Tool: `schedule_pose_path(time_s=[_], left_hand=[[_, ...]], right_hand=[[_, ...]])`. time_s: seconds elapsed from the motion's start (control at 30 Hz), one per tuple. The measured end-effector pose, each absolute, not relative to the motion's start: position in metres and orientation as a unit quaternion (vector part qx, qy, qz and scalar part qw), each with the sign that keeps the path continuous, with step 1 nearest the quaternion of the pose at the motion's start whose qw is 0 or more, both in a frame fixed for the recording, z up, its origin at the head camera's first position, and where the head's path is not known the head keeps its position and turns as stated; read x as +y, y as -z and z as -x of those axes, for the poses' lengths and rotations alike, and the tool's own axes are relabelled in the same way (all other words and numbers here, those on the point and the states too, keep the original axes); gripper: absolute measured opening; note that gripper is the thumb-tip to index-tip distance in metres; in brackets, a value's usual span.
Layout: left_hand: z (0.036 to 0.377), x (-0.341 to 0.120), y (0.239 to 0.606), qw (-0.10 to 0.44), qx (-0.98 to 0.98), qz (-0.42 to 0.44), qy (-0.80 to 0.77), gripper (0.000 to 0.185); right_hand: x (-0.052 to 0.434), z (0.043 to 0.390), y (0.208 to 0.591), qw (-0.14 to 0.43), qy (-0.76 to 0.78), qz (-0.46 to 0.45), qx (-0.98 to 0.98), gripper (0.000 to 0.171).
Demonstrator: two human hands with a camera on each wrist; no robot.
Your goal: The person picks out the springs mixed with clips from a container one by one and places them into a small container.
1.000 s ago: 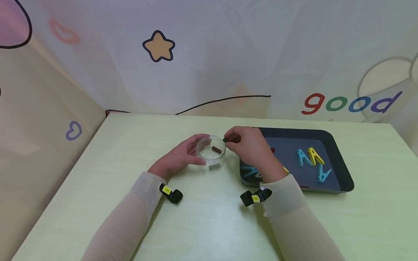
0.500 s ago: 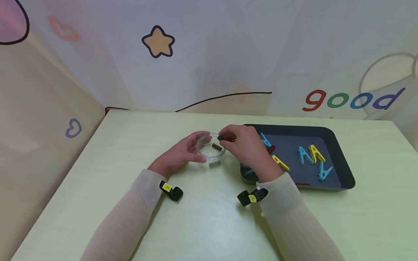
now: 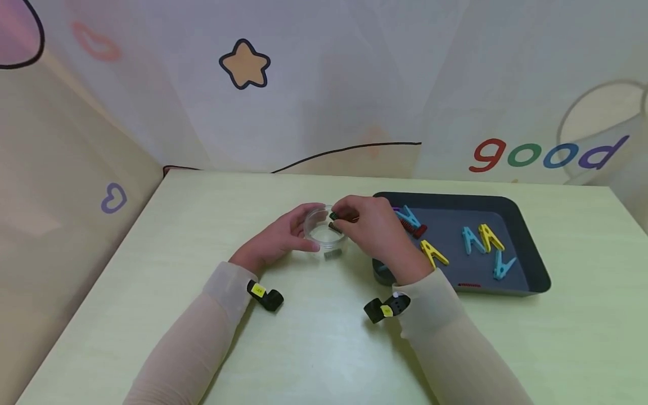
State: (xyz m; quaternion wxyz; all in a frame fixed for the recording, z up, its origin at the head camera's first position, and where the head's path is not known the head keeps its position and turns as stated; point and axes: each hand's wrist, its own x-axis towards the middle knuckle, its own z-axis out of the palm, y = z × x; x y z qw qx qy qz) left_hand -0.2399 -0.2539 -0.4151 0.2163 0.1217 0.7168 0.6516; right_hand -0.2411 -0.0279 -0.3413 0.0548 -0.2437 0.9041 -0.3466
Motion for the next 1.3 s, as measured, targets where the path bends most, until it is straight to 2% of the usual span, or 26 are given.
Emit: schedule_pose_path(time_s=[0.43, 1.3], left_hand=[[0.2384, -0.2532, 0.412, 0.211, 0.718, -0.118, -0.653, 0.077], [0.2389, -0.2521, 0.4129, 0.218, 0.728, -0.112, -0.64, 0.076]], right_hand=[[-0.0332, 0.2366, 0.3433, 0.048, 0.345, 0.28, 0.895, 0.024], [-0.0287, 0.2402, 0.3439, 0.04, 0.356, 0.28, 0.891, 0.021]])
